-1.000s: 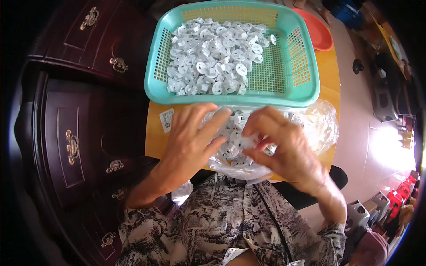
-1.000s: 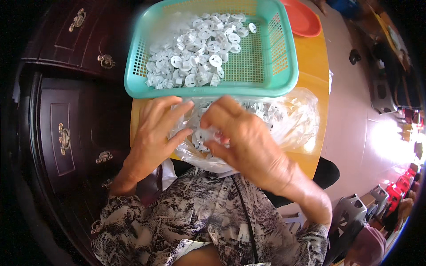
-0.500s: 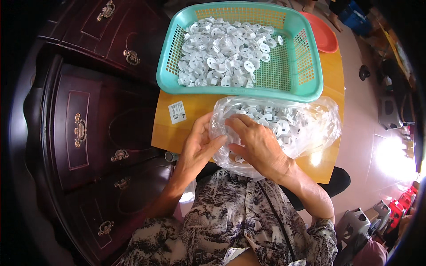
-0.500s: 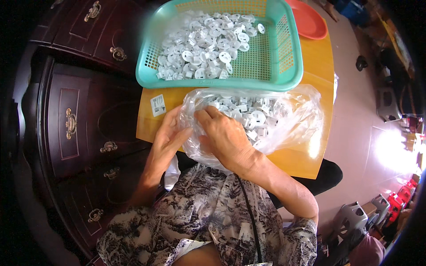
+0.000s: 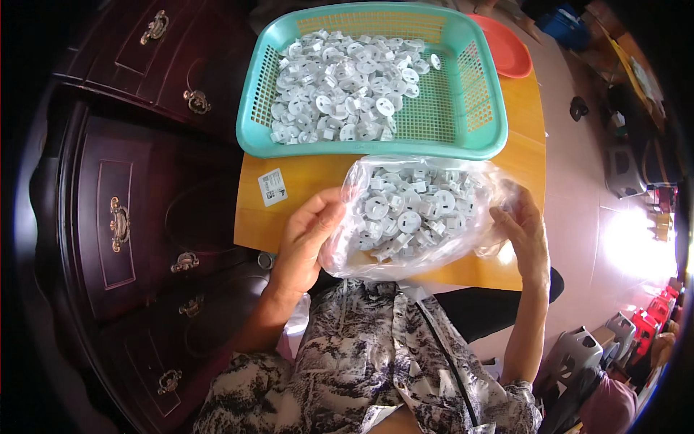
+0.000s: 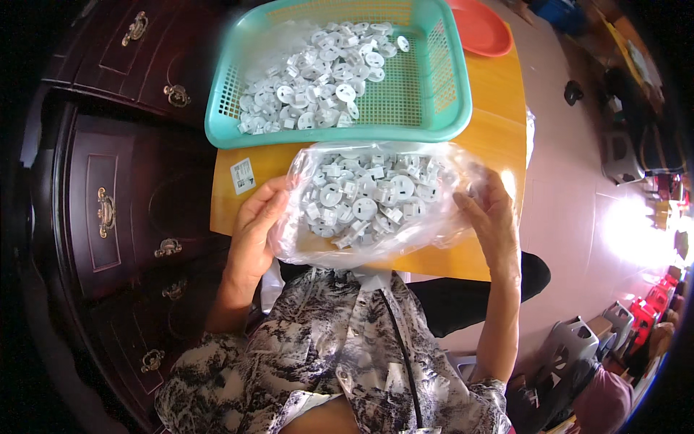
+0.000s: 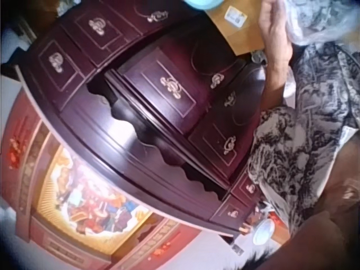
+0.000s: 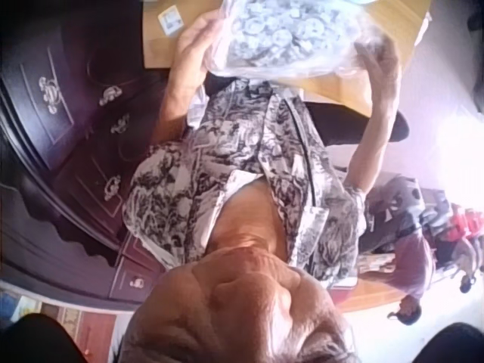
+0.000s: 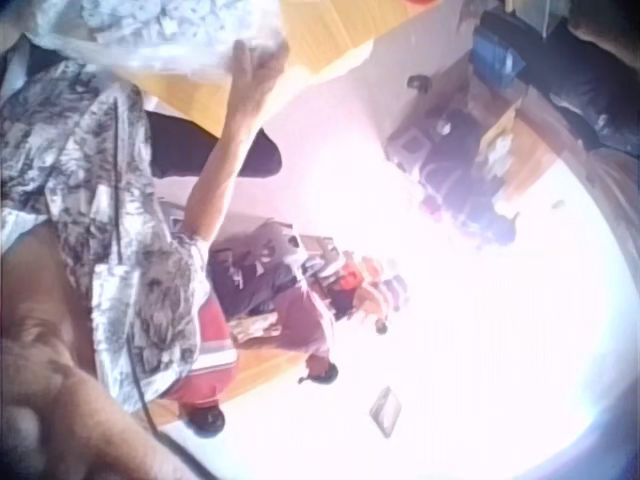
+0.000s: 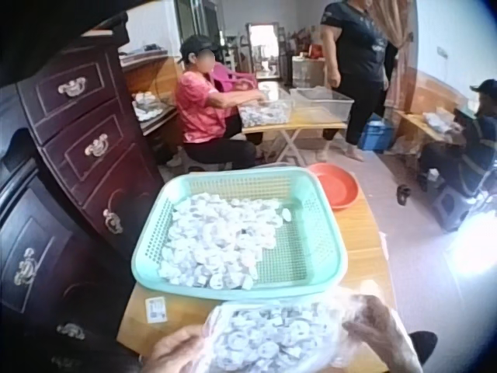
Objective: The person sorts small white plastic components by hand, transferring them from a basket into a plastic bag.
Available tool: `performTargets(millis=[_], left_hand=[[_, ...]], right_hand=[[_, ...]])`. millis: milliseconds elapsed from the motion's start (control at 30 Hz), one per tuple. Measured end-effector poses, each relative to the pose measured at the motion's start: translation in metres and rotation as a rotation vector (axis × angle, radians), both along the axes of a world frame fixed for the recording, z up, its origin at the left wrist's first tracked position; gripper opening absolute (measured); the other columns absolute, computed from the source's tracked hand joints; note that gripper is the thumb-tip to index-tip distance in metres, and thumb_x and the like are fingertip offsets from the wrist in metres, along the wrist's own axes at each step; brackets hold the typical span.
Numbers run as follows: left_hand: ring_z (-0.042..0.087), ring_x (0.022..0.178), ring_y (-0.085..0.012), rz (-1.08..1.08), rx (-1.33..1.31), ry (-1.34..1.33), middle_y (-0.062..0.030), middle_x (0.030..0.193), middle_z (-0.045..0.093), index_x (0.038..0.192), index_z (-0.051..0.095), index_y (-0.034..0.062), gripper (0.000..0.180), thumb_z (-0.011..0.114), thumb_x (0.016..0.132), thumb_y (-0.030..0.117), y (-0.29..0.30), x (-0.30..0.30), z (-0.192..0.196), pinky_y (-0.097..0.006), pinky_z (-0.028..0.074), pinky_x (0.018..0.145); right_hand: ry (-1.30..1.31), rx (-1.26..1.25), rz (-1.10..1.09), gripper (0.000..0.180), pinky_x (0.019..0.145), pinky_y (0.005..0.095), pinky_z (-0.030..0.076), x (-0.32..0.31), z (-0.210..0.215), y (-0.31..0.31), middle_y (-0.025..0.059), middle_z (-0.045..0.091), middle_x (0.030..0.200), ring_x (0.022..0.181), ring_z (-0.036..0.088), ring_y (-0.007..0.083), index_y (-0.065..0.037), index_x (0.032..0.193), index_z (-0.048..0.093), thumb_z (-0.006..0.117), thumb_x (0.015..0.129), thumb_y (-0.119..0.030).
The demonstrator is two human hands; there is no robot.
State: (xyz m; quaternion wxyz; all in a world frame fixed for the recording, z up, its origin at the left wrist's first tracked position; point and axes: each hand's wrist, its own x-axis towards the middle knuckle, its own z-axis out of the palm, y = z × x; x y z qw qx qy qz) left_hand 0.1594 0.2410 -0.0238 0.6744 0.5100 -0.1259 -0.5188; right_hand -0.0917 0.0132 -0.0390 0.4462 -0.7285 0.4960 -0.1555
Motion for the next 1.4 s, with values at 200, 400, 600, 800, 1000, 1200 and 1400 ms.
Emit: performTargets(millis=[200, 400, 600, 800, 1000, 1200, 1400], left_hand=[[0.056, 0.085, -0.0015, 0.196, -0.177, -0.322, -0.0018, 0.104, 0.069, 0.109, 0.066, 0.0001, 0.019, 0.055, 0.103, 0.014, -0.004, -0.004, 0.024, -0.018, 0.044, 0.076], [0.057, 0.087, -0.0040, 0.281, -0.232, -0.273, -0.0024, 0.102, 0.068, 0.110, 0.066, 0.0001, 0.021, 0.056, 0.103, 0.018, -0.010, 0.008, 0.027, -0.021, 0.046, 0.078], [0.058, 0.094, -0.0053, 0.260, -0.164, -0.283, -0.0042, 0.107, 0.067, 0.113, 0.064, -0.0010, 0.022, 0.056, 0.102, 0.016, -0.006, 0.010, 0.014, -0.023, 0.046, 0.086], [0.058, 0.090, -0.0040, 0.204, -0.088, -0.312, -0.0025, 0.105, 0.067, 0.114, 0.064, -0.0013, 0.019, 0.056, 0.101, 0.011, -0.006, 0.022, 0.015, -0.020, 0.046, 0.078], [0.055, 0.077, -0.0041, -0.102, 0.082, -0.678, -0.0013, 0.093, 0.065, 0.124, 0.062, -0.0001, 0.028, 0.062, 0.097, 0.006, -0.002, 0.032, 0.039, -0.021, 0.046, 0.069], [0.060, 0.073, -0.0183, -0.133, 0.266, -1.329, -0.0092, 0.099, 0.062, 0.133, 0.061, 0.0113, 0.047, 0.073, 0.087, 0.012, -0.019, 0.039, 0.077, -0.031, 0.051, 0.064], [0.061, 0.097, -0.0213, -0.497, -0.290, -2.051, -0.0091, 0.101, 0.064, 0.114, 0.070, 0.0093, 0.034, 0.074, 0.081, 0.009, -0.093, 0.034, 0.049, -0.037, 0.049, 0.084]], right_hand=[[-0.700, 0.515, -0.175, 0.026, 0.080, 0.0240, 0.053, 0.012, 0.035, 0.006, 0.0057, 0.070, 0.103, 0.088, 0.067, 0.0101, -0.001, 0.120, 0.063, 0.063, 0.097, -0.013], [-0.751, 0.408, -0.175, 0.027, 0.080, 0.0233, 0.053, 0.007, 0.058, 0.016, 0.0051, 0.070, 0.103, 0.086, 0.066, 0.0090, -0.002, 0.120, 0.064, 0.065, 0.096, -0.012], [-0.721, 0.385, -0.266, 0.023, 0.078, 0.0221, 0.052, -0.004, 0.036, 0.009, 0.0026, 0.070, 0.101, 0.085, 0.065, 0.0064, -0.003, 0.118, 0.065, 0.065, 0.096, -0.010], [-0.369, 0.291, -0.158, 0.022, 0.070, 0.0238, 0.047, -0.015, 0.040, -0.017, 0.0006, 0.068, 0.090, 0.077, 0.059, 0.0082, -0.003, 0.113, 0.065, 0.065, 0.097, -0.018], [0.194, -0.407, 0.184, 0.044, 0.089, 0.0404, 0.046, 0.005, 0.072, -0.024, 0.0160, 0.066, 0.105, 0.096, 0.061, 0.0298, -0.006, 0.130, 0.056, 0.067, 0.094, -0.027], [0.174, -0.582, 0.397, 0.036, 0.095, 0.0426, 0.044, 0.090, 0.122, -0.039, 0.0148, 0.065, 0.111, 0.107, 0.060, 0.0335, -0.005, 0.119, 0.063, 0.068, 0.089, -0.024], [0.322, -0.644, 0.711, 0.020, 0.086, 0.0420, 0.050, 0.187, 0.065, -0.100, 0.0158, 0.068, 0.098, 0.094, 0.066, 0.0328, -0.002, 0.099, 0.069, 0.068, 0.083, -0.013]])
